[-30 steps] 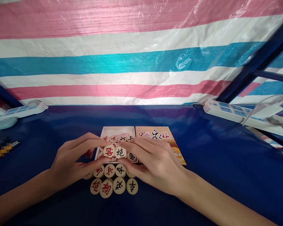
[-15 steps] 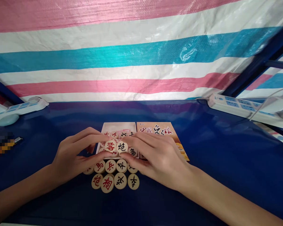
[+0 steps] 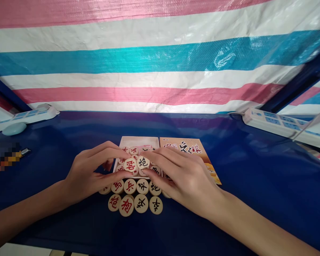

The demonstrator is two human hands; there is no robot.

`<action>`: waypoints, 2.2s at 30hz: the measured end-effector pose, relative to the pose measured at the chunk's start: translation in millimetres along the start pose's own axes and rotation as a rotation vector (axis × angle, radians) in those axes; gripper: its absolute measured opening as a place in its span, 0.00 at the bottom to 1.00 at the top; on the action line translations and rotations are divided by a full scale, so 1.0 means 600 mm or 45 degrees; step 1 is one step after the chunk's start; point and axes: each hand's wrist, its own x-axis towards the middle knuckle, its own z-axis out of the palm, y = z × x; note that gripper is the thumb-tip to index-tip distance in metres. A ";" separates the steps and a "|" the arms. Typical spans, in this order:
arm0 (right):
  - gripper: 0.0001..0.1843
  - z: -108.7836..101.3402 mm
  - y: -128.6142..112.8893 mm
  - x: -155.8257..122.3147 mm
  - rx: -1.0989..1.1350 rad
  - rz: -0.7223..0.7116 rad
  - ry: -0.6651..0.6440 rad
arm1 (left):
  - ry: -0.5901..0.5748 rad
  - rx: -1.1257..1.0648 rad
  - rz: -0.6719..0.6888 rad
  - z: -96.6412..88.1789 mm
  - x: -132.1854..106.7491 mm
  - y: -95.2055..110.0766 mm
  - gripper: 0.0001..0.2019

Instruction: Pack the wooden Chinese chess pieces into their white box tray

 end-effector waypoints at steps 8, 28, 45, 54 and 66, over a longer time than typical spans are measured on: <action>0.21 -0.002 0.001 0.000 0.015 0.037 -0.051 | -0.024 0.018 -0.019 0.001 0.003 -0.001 0.12; 0.20 -0.002 0.002 0.001 0.025 0.004 0.010 | 0.033 -0.034 -0.041 0.004 0.006 -0.001 0.13; 0.20 -0.002 -0.012 0.003 0.249 0.187 0.174 | 0.085 -0.115 -0.025 0.003 0.004 0.002 0.13; 0.21 0.001 -0.012 0.007 0.473 0.329 0.136 | 0.219 -0.020 -0.008 0.008 -0.001 0.005 0.15; 0.21 0.001 -0.012 0.005 0.470 0.339 0.165 | 0.246 0.129 -0.028 0.005 0.000 0.015 0.13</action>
